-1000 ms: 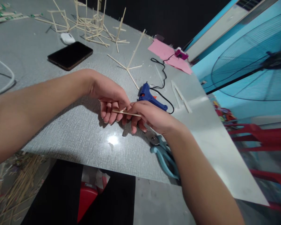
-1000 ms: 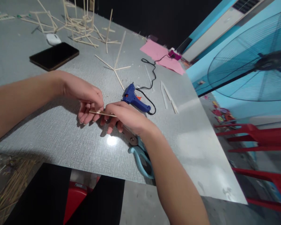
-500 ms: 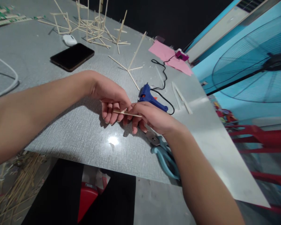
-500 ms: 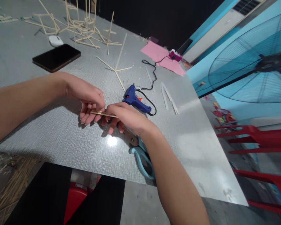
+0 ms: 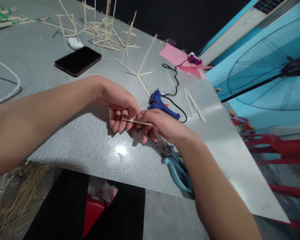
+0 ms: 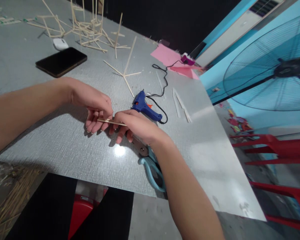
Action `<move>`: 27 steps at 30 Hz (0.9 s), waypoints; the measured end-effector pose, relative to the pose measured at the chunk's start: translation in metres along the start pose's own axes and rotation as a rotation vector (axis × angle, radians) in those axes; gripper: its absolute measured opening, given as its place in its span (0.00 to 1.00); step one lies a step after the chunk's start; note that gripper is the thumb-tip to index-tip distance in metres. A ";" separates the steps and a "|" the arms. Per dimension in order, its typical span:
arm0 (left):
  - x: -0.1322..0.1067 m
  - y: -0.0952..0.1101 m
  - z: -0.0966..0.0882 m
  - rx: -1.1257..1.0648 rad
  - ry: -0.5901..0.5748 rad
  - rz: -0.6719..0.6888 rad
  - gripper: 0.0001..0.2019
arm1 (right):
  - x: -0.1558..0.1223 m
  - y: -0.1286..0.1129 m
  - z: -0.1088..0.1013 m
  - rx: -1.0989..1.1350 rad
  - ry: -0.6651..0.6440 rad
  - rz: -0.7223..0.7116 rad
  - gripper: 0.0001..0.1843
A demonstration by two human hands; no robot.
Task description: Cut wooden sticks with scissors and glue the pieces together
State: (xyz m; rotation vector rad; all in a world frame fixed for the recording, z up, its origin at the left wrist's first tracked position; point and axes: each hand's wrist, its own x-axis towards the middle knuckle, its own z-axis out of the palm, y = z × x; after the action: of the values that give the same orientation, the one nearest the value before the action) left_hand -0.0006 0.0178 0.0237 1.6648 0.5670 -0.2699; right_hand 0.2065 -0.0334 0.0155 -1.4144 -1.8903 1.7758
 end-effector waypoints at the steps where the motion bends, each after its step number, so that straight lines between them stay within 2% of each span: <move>1: 0.000 0.000 0.000 0.001 -0.004 0.002 0.19 | 0.000 0.000 0.000 0.001 0.002 0.001 0.10; 10: -0.005 0.006 0.005 -0.066 0.044 -0.100 0.19 | 0.001 0.001 0.000 0.018 0.002 -0.002 0.09; 15: -0.008 0.009 0.008 -0.081 0.038 -0.077 0.20 | 0.001 0.001 0.000 0.011 0.001 -0.002 0.10; 21: -0.002 0.004 0.004 -0.066 0.055 -0.114 0.17 | 0.000 0.001 0.000 0.014 0.003 -0.005 0.10; 27: 0.000 0.002 0.002 -0.067 0.024 -0.068 0.17 | 0.000 0.001 0.000 0.001 -0.003 -0.010 0.10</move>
State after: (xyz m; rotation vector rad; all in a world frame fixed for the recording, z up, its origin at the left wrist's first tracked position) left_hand 0.0006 0.0157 0.0254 1.5876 0.6448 -0.2782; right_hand 0.2070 -0.0329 0.0147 -1.3993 -1.8947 1.7754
